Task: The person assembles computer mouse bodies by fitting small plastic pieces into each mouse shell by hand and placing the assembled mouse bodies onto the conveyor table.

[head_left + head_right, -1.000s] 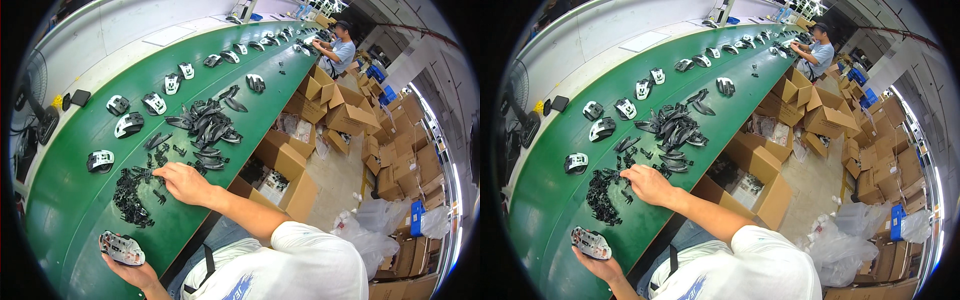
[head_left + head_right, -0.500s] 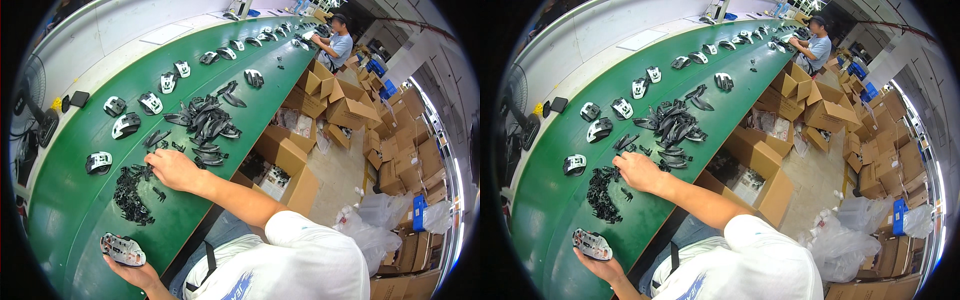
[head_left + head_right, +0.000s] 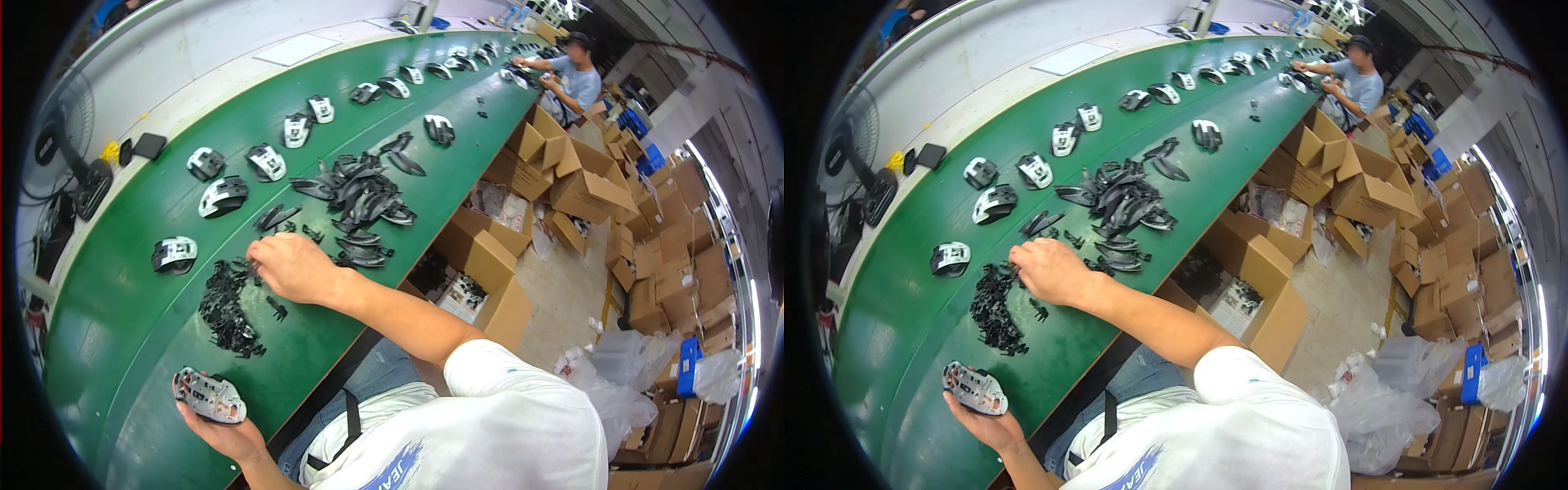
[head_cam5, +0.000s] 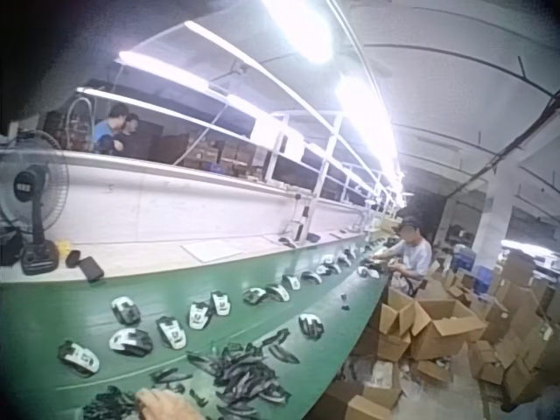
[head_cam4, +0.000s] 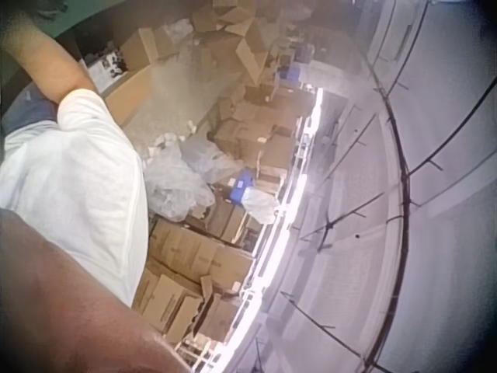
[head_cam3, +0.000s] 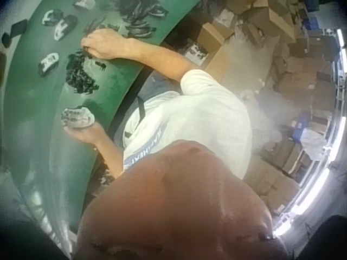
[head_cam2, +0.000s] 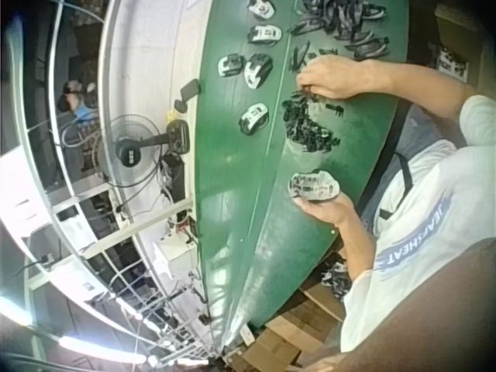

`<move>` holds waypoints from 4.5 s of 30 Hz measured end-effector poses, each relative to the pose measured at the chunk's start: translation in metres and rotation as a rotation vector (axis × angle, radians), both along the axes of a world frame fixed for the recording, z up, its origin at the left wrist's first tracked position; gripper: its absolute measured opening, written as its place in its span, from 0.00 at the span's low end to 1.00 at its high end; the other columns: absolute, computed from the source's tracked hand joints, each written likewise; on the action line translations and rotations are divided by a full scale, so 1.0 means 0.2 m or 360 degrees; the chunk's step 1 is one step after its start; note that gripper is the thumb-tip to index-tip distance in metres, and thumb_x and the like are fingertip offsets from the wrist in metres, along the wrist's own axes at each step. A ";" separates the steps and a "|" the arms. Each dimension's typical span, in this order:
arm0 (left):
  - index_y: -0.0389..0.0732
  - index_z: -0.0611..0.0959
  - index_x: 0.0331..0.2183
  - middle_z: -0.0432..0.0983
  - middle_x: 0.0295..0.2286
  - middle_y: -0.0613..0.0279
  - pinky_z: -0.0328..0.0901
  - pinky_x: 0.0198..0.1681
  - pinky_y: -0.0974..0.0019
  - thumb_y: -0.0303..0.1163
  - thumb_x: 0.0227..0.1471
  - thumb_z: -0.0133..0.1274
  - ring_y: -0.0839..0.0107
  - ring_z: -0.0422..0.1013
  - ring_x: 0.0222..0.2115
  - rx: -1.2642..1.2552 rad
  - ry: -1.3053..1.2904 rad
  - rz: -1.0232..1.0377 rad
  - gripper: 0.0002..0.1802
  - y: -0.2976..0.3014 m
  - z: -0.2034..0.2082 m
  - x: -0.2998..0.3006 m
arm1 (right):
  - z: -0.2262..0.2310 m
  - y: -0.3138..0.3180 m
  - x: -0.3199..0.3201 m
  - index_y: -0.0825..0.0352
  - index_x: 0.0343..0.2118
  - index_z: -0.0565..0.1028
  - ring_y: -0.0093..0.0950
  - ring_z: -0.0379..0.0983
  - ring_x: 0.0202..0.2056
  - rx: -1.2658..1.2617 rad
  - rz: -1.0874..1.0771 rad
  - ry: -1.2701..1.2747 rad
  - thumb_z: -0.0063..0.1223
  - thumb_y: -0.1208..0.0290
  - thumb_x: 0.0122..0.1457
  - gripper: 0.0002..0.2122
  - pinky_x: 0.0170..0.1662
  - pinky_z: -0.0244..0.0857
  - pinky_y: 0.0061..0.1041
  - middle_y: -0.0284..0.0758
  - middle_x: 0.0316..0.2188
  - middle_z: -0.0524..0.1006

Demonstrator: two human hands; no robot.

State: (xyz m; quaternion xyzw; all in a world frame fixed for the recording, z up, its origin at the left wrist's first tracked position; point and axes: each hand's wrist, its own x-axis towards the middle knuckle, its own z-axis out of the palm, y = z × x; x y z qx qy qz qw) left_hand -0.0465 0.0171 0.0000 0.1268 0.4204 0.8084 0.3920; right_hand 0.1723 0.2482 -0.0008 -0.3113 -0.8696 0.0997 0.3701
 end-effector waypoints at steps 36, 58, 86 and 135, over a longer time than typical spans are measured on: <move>0.38 0.64 0.63 0.67 0.55 0.56 0.65 0.57 0.62 0.50 0.68 0.48 0.67 0.68 0.52 0.0447 0.0590 0.0853 0.33 0.21 0.18 0.12 | 0.21 -0.92 -0.24 0.71 0.76 0.51 0.32 0.67 0.46 -0.1277 0.1103 0.0219 0.49 0.75 0.70 0.34 0.54 0.66 0.30 0.41 0.48 0.67; 0.37 0.64 0.63 0.63 0.59 0.55 0.62 0.61 0.60 0.51 0.68 0.50 0.66 0.65 0.57 0.0525 0.0569 0.0671 0.35 0.14 0.17 0.20 | 0.08 -0.89 -0.15 0.71 0.51 0.83 0.21 0.82 0.38 -0.1619 0.0626 0.0597 0.66 0.73 0.65 0.13 0.44 0.76 0.22 0.37 0.40 0.86; 0.38 0.67 0.66 0.77 0.54 0.54 0.72 0.58 0.54 0.55 0.75 0.34 0.61 0.76 0.53 0.0548 -0.0374 -0.0432 0.34 0.03 0.24 0.19 | 0.35 -0.70 -0.32 0.67 0.43 0.82 0.20 0.79 0.29 -0.0447 0.0460 0.0640 0.72 0.85 0.52 0.16 0.30 0.73 0.19 0.31 0.34 0.86; 0.37 0.64 0.66 0.69 0.53 0.60 0.60 0.55 0.70 0.49 0.74 0.41 0.77 0.65 0.49 0.0063 0.0369 -0.0410 0.31 0.00 0.14 0.26 | 0.33 -0.69 -0.11 0.67 0.43 0.86 0.34 0.75 0.28 -0.0378 0.0982 -0.0277 0.77 0.65 0.49 0.19 0.38 0.68 0.31 0.39 0.45 0.87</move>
